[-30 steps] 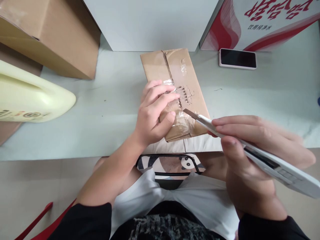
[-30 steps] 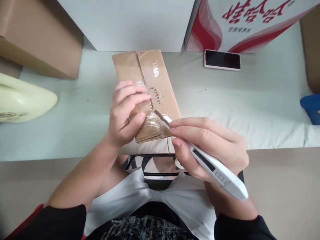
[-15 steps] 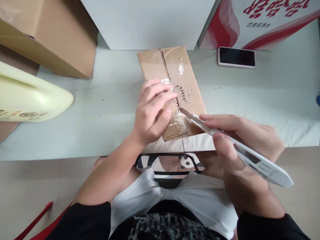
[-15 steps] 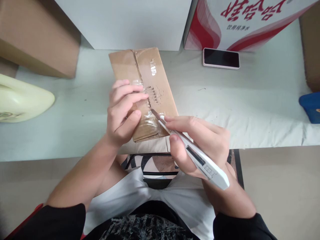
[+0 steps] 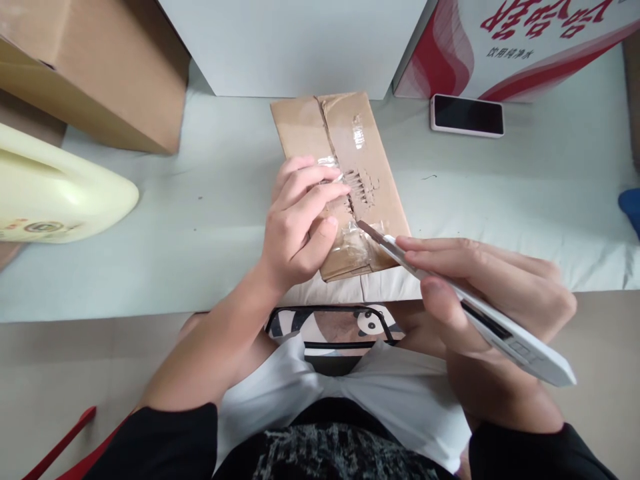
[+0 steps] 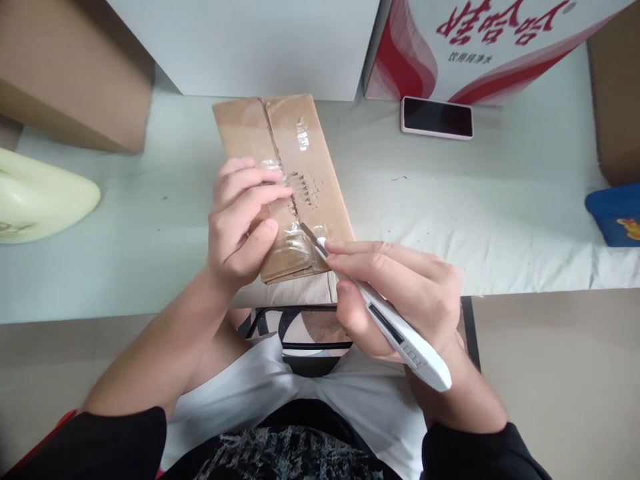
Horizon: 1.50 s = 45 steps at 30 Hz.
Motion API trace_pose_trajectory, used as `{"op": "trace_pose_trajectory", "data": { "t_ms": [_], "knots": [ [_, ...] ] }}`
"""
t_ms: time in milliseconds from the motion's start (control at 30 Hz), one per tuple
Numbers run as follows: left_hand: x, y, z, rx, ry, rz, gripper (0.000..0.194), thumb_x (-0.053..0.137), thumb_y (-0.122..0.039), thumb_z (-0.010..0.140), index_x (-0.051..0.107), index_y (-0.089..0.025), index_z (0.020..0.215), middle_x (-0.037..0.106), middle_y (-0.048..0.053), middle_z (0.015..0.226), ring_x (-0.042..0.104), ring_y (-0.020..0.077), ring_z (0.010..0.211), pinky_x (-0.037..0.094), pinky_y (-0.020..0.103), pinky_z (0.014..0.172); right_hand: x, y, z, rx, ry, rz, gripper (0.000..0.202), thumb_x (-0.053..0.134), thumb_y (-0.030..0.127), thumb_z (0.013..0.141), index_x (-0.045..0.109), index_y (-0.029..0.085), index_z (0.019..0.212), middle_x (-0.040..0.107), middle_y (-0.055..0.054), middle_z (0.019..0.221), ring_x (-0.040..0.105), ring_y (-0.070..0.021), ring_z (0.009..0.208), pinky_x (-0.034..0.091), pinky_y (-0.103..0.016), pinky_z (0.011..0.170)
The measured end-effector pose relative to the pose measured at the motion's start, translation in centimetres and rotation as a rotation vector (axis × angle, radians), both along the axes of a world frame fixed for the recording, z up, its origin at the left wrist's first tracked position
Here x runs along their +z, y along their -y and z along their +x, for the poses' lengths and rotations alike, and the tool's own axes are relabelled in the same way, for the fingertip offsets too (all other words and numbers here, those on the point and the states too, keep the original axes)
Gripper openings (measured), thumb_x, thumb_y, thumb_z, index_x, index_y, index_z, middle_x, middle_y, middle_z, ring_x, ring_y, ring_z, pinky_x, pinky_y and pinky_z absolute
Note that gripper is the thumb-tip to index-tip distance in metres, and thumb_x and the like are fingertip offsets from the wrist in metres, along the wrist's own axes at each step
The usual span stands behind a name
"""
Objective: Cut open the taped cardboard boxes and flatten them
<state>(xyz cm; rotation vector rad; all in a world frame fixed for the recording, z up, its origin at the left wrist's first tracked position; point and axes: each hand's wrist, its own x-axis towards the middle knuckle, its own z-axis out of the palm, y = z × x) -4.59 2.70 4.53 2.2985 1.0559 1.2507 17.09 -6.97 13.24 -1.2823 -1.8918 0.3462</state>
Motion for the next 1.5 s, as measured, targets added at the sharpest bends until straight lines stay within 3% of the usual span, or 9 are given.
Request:
{"op": "trace_pose_trajectory", "data": {
  "t_ms": [200, 400, 567, 733, 1033, 1233, 1500],
  "knots": [
    [-0.2, 0.0, 0.1, -0.010, 0.039, 0.026, 0.037, 0.039, -0.039, 0.103, 0.070, -0.030, 0.121, 0.070, 0.007, 0.131, 0.058, 0.0337, 0.132, 0.042, 0.065, 0.125, -0.3, 0.1, 0.0, -0.015, -0.009, 0.032, 0.017, 0.071, 0.017, 0.092, 0.080, 0.029, 0.101, 0.085, -0.001, 0.103, 0.084, -0.0237, 0.089, 0.072, -0.035, 0.073],
    [-0.5, -0.2, 0.0, -0.017, 0.034, 0.017, 0.040, 0.038, -0.044, 0.103, 0.070, -0.030, 0.121, 0.070, 0.007, 0.133, 0.058, 0.0358, 0.133, 0.040, 0.069, 0.124, -1.2, -0.4, -0.4, 0.022, -0.044, 0.125, 0.018, 0.073, 0.014, 0.088, 0.080, 0.025, 0.101, 0.086, -0.002, 0.101, 0.084, -0.0217, 0.085, 0.072, -0.031, 0.071],
    [-0.5, -0.3, 0.1, -0.018, 0.051, 0.057, 0.039, 0.038, -0.040, 0.103, 0.071, -0.030, 0.121, 0.071, 0.008, 0.131, 0.059, 0.0350, 0.130, 0.042, 0.068, 0.123, 0.2, 0.4, -1.3, -0.102, -0.100, -0.025, 0.014, 0.072, 0.015, 0.090, 0.080, 0.025, 0.095, 0.086, -0.001, 0.102, 0.084, -0.0199, 0.090, 0.071, -0.031, 0.079],
    [-0.6, -0.4, 0.2, -0.022, 0.073, 0.091, 0.037, 0.040, -0.036, 0.102, 0.071, -0.029, 0.121, 0.071, 0.007, 0.129, 0.060, 0.0344, 0.129, 0.044, 0.066, 0.121, 0.4, 0.4, -1.3, -0.169, -0.170, -0.051, 0.013, 0.070, 0.016, 0.091, 0.082, 0.023, 0.092, 0.086, 0.001, 0.097, 0.083, -0.0170, 0.089, 0.068, -0.027, 0.077],
    [-0.6, -0.5, 0.1, -0.021, 0.055, 0.112, 0.036, 0.039, -0.033, 0.103, 0.070, -0.026, 0.120, 0.070, 0.008, 0.128, 0.059, 0.0321, 0.129, 0.045, 0.063, 0.121, 0.9, 1.2, -1.4, -0.166, -0.107, -0.036, 0.013, 0.071, 0.017, 0.090, 0.082, 0.025, 0.091, 0.086, -0.001, 0.097, 0.083, -0.0199, 0.084, 0.069, -0.033, 0.074],
    [-1.3, -0.9, 0.0, -0.051, 0.062, 0.189, 0.032, 0.042, -0.029, 0.104, 0.068, -0.022, 0.123, 0.069, 0.008, 0.129, 0.057, 0.0286, 0.130, 0.047, 0.057, 0.122, 0.8, 1.9, -0.2, 0.026, 0.075, 0.108, 0.018, 0.070, 0.013, 0.087, 0.080, 0.022, 0.098, 0.086, -0.003, 0.103, 0.084, -0.0209, 0.084, 0.070, -0.031, 0.066],
    [-0.5, -0.2, 0.3, -0.042, 0.105, 0.092, 0.035, 0.041, -0.030, 0.103, 0.070, -0.027, 0.122, 0.070, 0.009, 0.129, 0.059, 0.0329, 0.130, 0.043, 0.063, 0.123, 1.2, 1.3, -0.5, -0.070, -0.060, 0.119, 0.012, 0.070, 0.020, 0.090, 0.081, 0.023, 0.092, 0.085, -0.001, 0.093, 0.081, -0.0191, 0.076, 0.066, -0.030, 0.061]
  ]
}}
